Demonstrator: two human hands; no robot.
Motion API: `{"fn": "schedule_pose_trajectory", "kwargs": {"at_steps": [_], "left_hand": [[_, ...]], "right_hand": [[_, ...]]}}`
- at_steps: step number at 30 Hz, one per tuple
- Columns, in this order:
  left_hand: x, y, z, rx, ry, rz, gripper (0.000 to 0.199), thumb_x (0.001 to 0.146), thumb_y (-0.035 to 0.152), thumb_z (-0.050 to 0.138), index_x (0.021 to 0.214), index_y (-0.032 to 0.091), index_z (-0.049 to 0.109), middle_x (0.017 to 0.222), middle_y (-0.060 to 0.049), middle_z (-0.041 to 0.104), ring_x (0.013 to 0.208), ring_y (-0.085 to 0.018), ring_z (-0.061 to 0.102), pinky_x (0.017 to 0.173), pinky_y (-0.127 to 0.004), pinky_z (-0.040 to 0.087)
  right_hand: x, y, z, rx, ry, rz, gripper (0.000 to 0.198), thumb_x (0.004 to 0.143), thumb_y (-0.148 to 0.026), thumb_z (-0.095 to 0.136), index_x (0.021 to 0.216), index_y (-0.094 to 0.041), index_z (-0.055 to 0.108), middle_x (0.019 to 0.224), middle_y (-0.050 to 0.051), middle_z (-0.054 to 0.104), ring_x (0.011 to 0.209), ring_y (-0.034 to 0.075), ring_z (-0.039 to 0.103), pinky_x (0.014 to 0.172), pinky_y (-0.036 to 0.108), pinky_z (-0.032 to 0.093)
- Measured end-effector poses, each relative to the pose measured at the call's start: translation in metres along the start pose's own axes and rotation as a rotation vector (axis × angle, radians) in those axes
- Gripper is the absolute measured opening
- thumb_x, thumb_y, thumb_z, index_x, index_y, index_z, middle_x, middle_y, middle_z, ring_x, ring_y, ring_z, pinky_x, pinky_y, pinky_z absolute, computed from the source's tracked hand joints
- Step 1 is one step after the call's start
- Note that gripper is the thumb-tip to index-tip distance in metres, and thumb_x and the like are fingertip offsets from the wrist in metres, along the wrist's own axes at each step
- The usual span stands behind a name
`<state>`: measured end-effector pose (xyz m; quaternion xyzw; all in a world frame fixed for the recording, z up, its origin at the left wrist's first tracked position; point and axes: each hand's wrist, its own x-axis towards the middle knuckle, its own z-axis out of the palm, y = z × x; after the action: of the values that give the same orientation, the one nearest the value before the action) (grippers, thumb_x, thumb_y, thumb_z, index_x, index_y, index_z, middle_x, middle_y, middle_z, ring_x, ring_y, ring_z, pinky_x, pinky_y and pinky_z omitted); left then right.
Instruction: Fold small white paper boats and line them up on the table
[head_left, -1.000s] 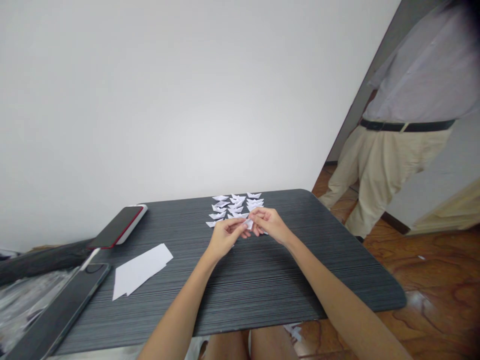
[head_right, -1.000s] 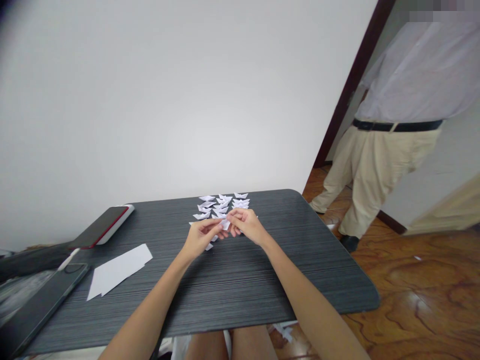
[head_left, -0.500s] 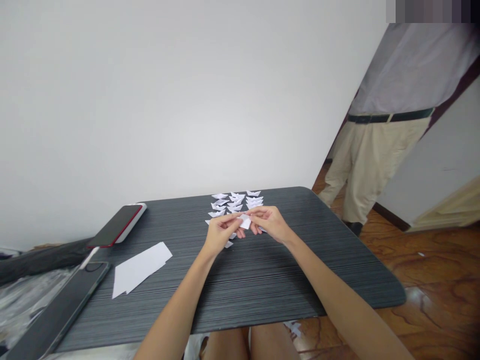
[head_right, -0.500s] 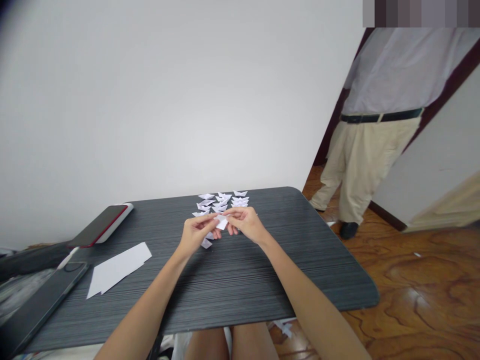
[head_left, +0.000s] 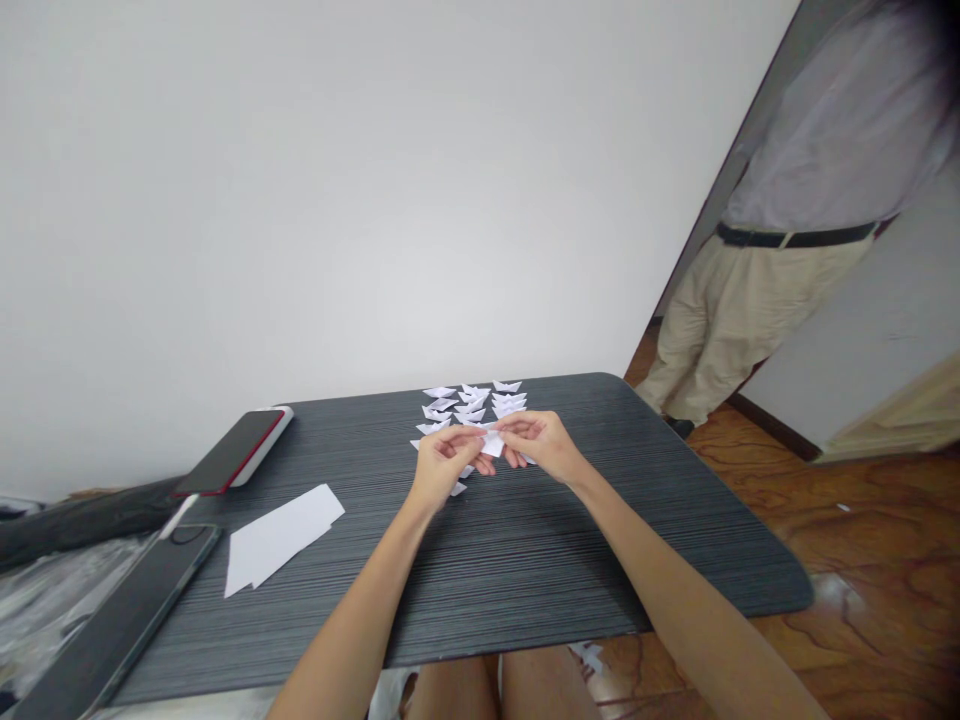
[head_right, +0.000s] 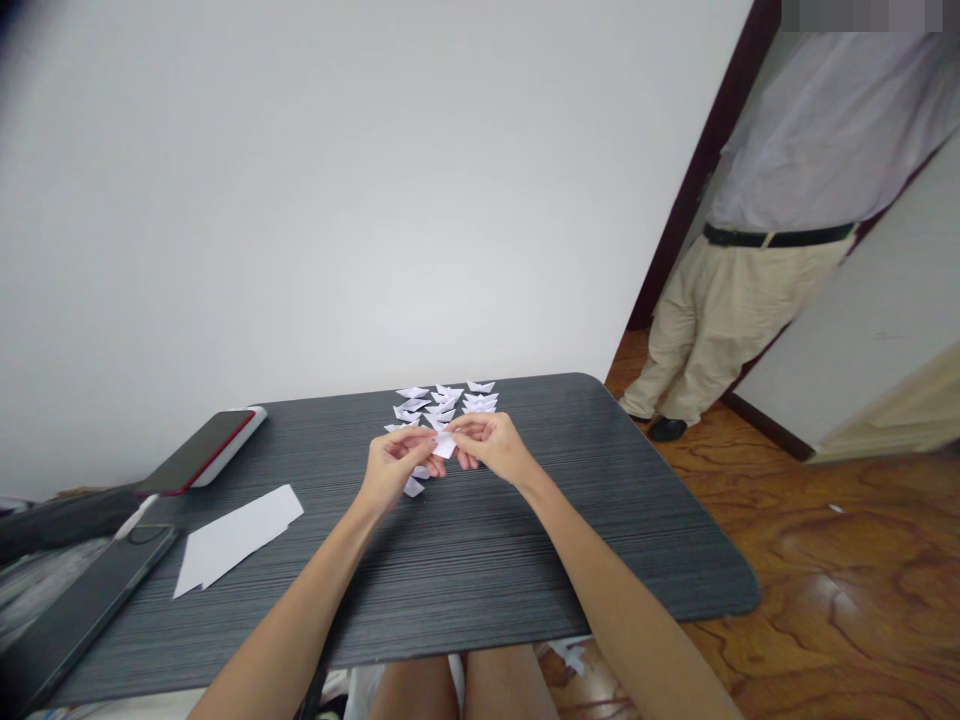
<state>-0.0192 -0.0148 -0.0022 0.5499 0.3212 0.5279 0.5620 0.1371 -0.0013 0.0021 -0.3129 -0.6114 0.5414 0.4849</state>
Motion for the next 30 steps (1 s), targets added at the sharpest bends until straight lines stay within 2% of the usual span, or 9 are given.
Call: {"fn": "schedule_pose_trajectory", "kwargs": {"at_steps": [4, 9, 12, 18, 23, 26, 30], "left_hand": [[0.0002, 0.0018, 0.0006, 0.013, -0.006, 0.014, 0.026, 0.067, 0.026, 0.061, 0.084, 0.009, 0.057, 0.052, -0.002, 0.062, 0.045, -0.015, 0.059, 0.046, -0.026, 0.048], [-0.0001, 0.0009, 0.0017, 0.06, 0.052, 0.008, 0.021, 0.068, 0.028, 0.06, 0.075, 0.009, 0.054, 0.049, -0.002, 0.061, 0.042, -0.013, 0.058, 0.044, -0.024, 0.048], [-0.0004, 0.0013, 0.0024, 0.097, 0.048, 0.0, 0.022, 0.068, 0.03, 0.06, 0.073, 0.009, 0.054, 0.049, -0.003, 0.062, 0.04, -0.013, 0.057, 0.043, -0.024, 0.047], [-0.0004, 0.0027, 0.003, 0.093, 0.031, -0.024, 0.025, 0.067, 0.033, 0.06, 0.073, 0.009, 0.055, 0.047, -0.002, 0.061, 0.039, -0.013, 0.057, 0.042, -0.023, 0.047], [-0.0003, 0.0021, 0.0026, 0.104, 0.047, -0.048, 0.026, 0.065, 0.033, 0.062, 0.072, 0.009, 0.055, 0.045, -0.002, 0.06, 0.039, -0.013, 0.057, 0.042, -0.023, 0.046], [-0.0004, 0.0031, 0.0024, 0.126, 0.036, -0.042, 0.024, 0.065, 0.03, 0.062, 0.072, 0.009, 0.055, 0.044, -0.001, 0.06, 0.038, -0.012, 0.056, 0.041, -0.022, 0.045], [-0.001, 0.0056, 0.0021, 0.15, 0.033, -0.011, 0.024, 0.066, 0.031, 0.061, 0.074, 0.009, 0.056, 0.042, 0.0, 0.057, 0.034, -0.01, 0.052, 0.037, -0.02, 0.041]], "right_hand": [[0.0003, -0.0007, -0.0011, -0.012, 0.007, 0.035, 0.022, 0.064, -0.027, 0.064, 0.077, -0.01, 0.059, 0.043, -0.003, 0.055, 0.034, 0.005, 0.046, 0.033, 0.016, 0.031], [0.0017, -0.0009, 0.0027, -0.004, 0.016, 0.073, 0.028, 0.069, -0.037, 0.058, 0.075, -0.01, 0.06, 0.05, 0.001, 0.058, 0.033, 0.006, 0.047, 0.031, 0.016, 0.03], [0.0005, -0.0016, 0.0047, -0.081, 0.043, 0.05, 0.029, 0.07, -0.038, 0.056, 0.068, -0.01, 0.06, 0.049, 0.002, 0.057, 0.032, 0.006, 0.046, 0.03, 0.017, 0.029], [-0.0038, -0.0015, 0.004, -0.252, 0.054, -0.045, 0.024, 0.07, -0.035, 0.056, 0.071, -0.012, 0.061, 0.044, 0.0, 0.054, 0.037, 0.008, 0.047, 0.035, 0.018, 0.035], [-0.0048, -0.0052, 0.0031, -0.329, 0.014, -0.053, 0.025, 0.071, -0.035, 0.055, 0.069, -0.011, 0.062, 0.041, -0.002, 0.049, 0.035, 0.005, 0.041, 0.035, 0.018, 0.032], [-0.0043, -0.0062, 0.0038, -0.301, 0.014, -0.023, 0.023, 0.071, -0.034, 0.055, 0.068, -0.011, 0.061, 0.041, -0.002, 0.049, 0.035, 0.005, 0.042, 0.035, 0.016, 0.032], [-0.0027, -0.003, 0.0037, -0.128, -0.014, 0.054, 0.025, 0.069, -0.033, 0.059, 0.08, -0.012, 0.06, 0.047, -0.001, 0.056, 0.034, 0.005, 0.044, 0.033, 0.016, 0.031]]}}
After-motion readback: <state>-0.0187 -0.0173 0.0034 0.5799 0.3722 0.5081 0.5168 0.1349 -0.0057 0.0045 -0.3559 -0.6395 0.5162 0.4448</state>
